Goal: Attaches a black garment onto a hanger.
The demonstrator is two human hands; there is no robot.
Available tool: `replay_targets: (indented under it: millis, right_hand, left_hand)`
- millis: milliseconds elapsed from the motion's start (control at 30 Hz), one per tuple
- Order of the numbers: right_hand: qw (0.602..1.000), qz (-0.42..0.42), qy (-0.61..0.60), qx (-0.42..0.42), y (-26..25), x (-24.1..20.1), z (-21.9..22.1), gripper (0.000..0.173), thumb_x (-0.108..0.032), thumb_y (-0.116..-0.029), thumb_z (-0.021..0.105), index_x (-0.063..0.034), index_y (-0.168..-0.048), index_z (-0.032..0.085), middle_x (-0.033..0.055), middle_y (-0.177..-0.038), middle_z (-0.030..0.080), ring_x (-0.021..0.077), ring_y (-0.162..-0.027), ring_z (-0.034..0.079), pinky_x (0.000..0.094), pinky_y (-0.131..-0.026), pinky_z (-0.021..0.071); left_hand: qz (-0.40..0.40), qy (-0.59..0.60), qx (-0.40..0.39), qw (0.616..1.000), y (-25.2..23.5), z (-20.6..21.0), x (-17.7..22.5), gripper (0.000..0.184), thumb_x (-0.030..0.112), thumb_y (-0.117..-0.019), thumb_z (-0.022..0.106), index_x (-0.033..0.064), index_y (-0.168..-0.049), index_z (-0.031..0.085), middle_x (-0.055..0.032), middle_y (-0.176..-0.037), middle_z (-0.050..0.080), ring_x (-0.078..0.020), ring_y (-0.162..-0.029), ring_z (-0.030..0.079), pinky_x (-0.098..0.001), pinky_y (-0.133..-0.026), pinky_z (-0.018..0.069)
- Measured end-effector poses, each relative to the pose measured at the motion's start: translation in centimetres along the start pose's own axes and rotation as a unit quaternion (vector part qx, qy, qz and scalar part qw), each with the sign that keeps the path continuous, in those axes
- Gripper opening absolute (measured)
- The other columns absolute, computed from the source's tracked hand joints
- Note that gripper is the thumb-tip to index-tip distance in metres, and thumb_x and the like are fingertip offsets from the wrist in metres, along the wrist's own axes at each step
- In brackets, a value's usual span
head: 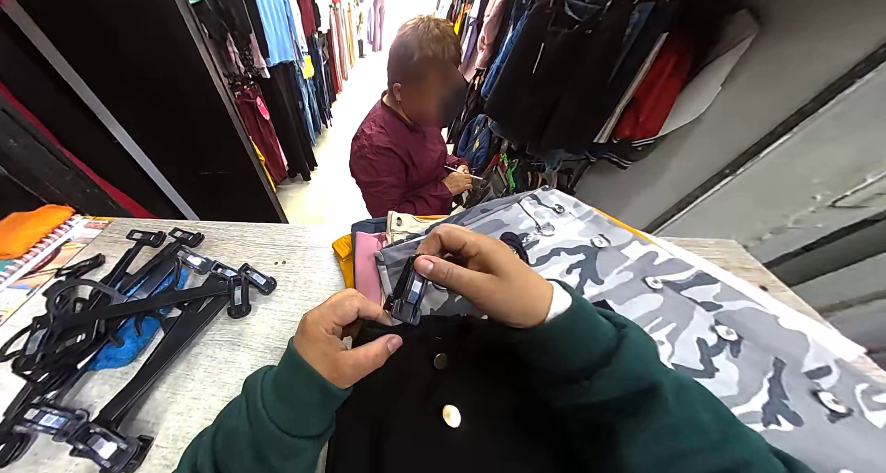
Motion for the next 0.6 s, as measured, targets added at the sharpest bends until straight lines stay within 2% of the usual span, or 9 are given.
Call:
replay_targets:
  millis: [133, 200, 300, 400, 533, 600]
  right_hand:
    - [0.999, -0.018, 0.019, 0.032, -0.1, -0.2, -0.1, 0.021, -0.024, -0.0996, 0.059, -0.0106, -0.085, 0.066, -0.002, -0.082, 0.06, 0.0035, -0.067, 0.056, 0.0183, -0.057, 0.0466]
    - [0.999, -0.018, 0.017, 0.028, 0.0, -0.3, 0.2, 0.022, -0.024, -0.0994, 0.059, -0.0101, -0.084, 0.066, -0.0021, -0.08, 0.059, 0.0037, -0.067, 0.055, 0.0188, -0.058, 0.0453]
    - [0.999, -0.03, 0.017, 0.007, 0.0, -0.2, 1.0, 0.023, -0.025, -0.0995, 0.06, -0.0093, -0.084, 0.067, -0.0027, -0.08, 0.059, 0.0027, -0.07, 0.055, 0.0183, -0.06, 0.046]
    - [1.0, -0.028, 0.012, 0.006, 0.0, -0.2, 1.1, 0.022, -0.023, -0.099, 0.061, -0.0091, -0.084, 0.067, -0.0026, -0.08, 0.059, 0.0024, -0.07, 0.055, 0.0177, -0.061, 0.046]
    - [1.0, -0.019, 0.009, 0.006, 0.0, -0.1, 1.0, 0.02, -0.022, -0.0987, 0.062, -0.0087, -0.084, 0.067, -0.0021, -0.081, 0.06, 0.0028, -0.069, 0.056, 0.0183, -0.06, 0.0473]
    - [1.0, -0.02, 0.016, 0.002, 0.1, -0.1, 1.1, 0.02, -0.023, -0.0984, 0.062, -0.0091, -0.085, 0.067, -0.0023, -0.082, 0.06, 0.0027, -0.069, 0.056, 0.0184, -0.06, 0.0474]
  left_hand:
    - [0.087, -0.069, -0.003, 0.994, 0.2, 0.0, 1.4, 0.014, 0.021, -0.0821, 0.081, 0.0104, -0.087, 0.073, 0.0054, -0.081, 0.066, 0.0042, -0.073, 0.061, -0.0118, -0.065, 0.0539]
    - [0.095, -0.091, 0.025, 0.991, 0.3, -0.2, 1.8, 0.014, 0.021, -0.0811, 0.08, 0.0113, -0.087, 0.072, 0.0061, -0.081, 0.066, 0.0044, -0.072, 0.062, -0.012, -0.065, 0.0548]
    - [0.069, -0.091, 0.07, 0.991, 0.4, -0.6, 1.7, 0.015, 0.02, -0.0779, 0.08, 0.0126, -0.087, 0.071, 0.0083, -0.081, 0.065, 0.0051, -0.069, 0.062, -0.0125, -0.062, 0.0557]
    - [0.034, -0.076, 0.076, 0.994, 0.4, -0.6, 1.5, 0.017, 0.02, -0.0778, 0.081, 0.0154, -0.089, 0.07, 0.0099, -0.081, 0.064, 0.0048, -0.069, 0.062, -0.0137, -0.062, 0.0565]
    - [-0.05, -0.011, 0.067, 0.996, 0.5, -0.7, 1.1, 0.015, 0.017, -0.0779, 0.079, 0.0155, -0.092, 0.073, 0.01, -0.083, 0.068, 0.0024, -0.069, 0.065, -0.0163, -0.063, 0.0584]
    - [-0.1, 0.013, 0.07, 0.992, 0.4, -0.8, 0.8, 0.016, 0.012, -0.0788, 0.077, 0.0151, -0.093, 0.072, 0.0102, -0.081, 0.07, 0.0029, -0.064, 0.064, -0.0153, -0.06, 0.0565]
Point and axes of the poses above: each hand's wrist, its own y-axis away from the middle knuckle, its own z-axis out of the palm, x = y × z, the point moved 7 cm from there along -y, towards the middle knuckle
